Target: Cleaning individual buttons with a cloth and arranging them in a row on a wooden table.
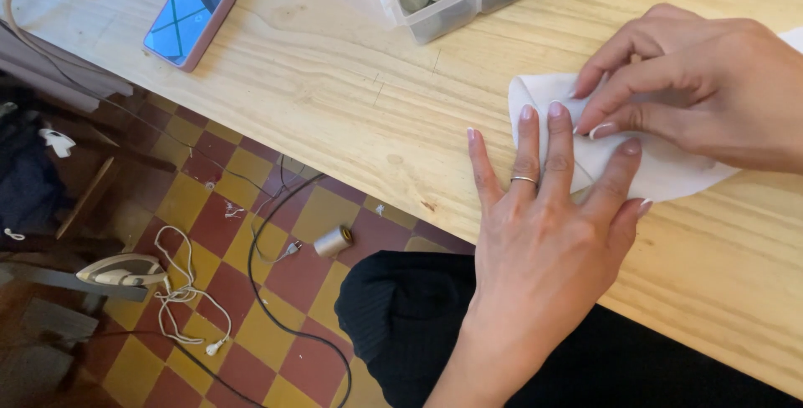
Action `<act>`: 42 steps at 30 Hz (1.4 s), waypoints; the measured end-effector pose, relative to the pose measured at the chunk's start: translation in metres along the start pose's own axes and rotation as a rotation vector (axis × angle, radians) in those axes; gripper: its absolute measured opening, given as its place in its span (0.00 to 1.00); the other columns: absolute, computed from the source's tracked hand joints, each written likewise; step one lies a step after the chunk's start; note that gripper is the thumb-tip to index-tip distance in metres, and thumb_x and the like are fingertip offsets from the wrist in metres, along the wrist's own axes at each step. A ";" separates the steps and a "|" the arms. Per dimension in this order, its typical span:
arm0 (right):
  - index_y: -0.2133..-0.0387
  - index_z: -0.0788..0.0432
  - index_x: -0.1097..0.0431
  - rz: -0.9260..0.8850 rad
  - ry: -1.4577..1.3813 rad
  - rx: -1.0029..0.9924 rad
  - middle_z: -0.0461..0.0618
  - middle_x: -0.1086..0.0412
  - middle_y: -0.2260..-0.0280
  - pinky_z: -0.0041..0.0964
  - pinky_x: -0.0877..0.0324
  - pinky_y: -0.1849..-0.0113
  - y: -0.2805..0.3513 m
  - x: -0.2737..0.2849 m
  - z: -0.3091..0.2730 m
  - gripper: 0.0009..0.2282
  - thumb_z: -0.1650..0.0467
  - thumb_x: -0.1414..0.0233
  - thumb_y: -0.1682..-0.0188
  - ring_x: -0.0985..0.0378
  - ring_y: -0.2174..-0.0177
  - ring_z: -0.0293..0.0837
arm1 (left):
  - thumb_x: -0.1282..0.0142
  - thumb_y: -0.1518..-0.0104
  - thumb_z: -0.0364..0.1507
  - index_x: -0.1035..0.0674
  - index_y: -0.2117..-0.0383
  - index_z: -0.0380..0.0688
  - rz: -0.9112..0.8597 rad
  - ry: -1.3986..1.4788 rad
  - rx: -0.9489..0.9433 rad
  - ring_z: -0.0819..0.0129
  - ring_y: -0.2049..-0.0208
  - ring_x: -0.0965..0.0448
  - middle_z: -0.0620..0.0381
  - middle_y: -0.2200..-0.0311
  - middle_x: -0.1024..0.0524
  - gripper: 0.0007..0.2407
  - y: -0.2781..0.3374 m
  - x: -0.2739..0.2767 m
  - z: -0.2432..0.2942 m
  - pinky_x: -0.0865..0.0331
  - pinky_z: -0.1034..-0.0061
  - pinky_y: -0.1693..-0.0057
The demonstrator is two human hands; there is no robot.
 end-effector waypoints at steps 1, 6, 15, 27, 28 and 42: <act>0.70 0.51 0.18 -0.001 -0.028 -0.067 0.41 0.22 0.63 0.30 0.33 0.55 0.000 -0.001 0.006 0.04 0.72 0.40 0.54 0.23 0.60 0.39 | 0.38 0.39 0.38 0.21 0.46 0.52 -0.005 0.003 -0.001 0.30 0.33 0.29 0.28 0.38 0.27 0.16 0.000 0.000 0.000 0.50 0.24 0.28; 0.71 0.51 0.18 0.027 0.065 -0.117 0.41 0.22 0.74 0.34 0.35 0.58 0.001 0.010 0.016 0.01 0.70 0.36 0.55 0.24 0.70 0.39 | 0.36 0.39 0.38 0.21 0.45 0.53 0.011 0.000 -0.001 0.30 0.33 0.28 0.27 0.39 0.27 0.17 0.001 0.000 -0.001 0.48 0.23 0.28; 0.72 0.46 0.19 -0.077 0.125 0.157 0.35 0.23 0.76 0.34 0.35 0.62 -0.013 0.002 -0.002 0.02 0.66 0.38 0.57 0.24 0.72 0.39 | 0.36 0.41 0.38 0.20 0.46 0.54 -0.001 -0.017 0.006 0.33 0.33 0.29 0.31 0.38 0.27 0.17 0.000 -0.001 0.000 0.48 0.26 0.28; 0.72 0.41 0.17 -0.247 0.224 0.079 0.29 0.19 0.72 0.34 0.33 0.58 -0.018 -0.007 0.023 0.05 0.63 0.37 0.62 0.21 0.68 0.36 | 0.36 0.40 0.39 0.21 0.45 0.55 -0.012 -0.047 -0.006 0.33 0.32 0.30 0.29 0.38 0.28 0.18 0.001 -0.002 0.002 0.50 0.26 0.28; 0.74 0.38 0.17 -0.284 0.292 0.050 0.28 0.20 0.74 0.35 0.33 0.56 -0.016 -0.008 0.032 0.04 0.61 0.38 0.63 0.21 0.68 0.35 | 0.37 0.39 0.39 0.22 0.44 0.55 -0.019 -0.042 -0.005 0.32 0.32 0.30 0.29 0.38 0.28 0.18 0.001 -0.002 0.002 0.51 0.25 0.28; 0.72 0.31 0.18 -0.518 0.528 -0.188 0.23 0.19 0.68 0.36 0.29 0.52 -0.017 -0.014 0.030 0.05 0.58 0.42 0.59 0.20 0.62 0.35 | 0.41 0.38 0.39 0.24 0.43 0.57 -0.042 -0.069 -0.022 0.32 0.32 0.30 0.30 0.37 0.29 0.17 0.002 -0.003 0.003 0.52 0.25 0.29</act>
Point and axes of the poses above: each hand's wrist, its own y-axis away from the middle knuckle, its own x-axis out of the back of the hand, z = x × y, the point moved 7 cm from there along -y, towards the middle knuckle
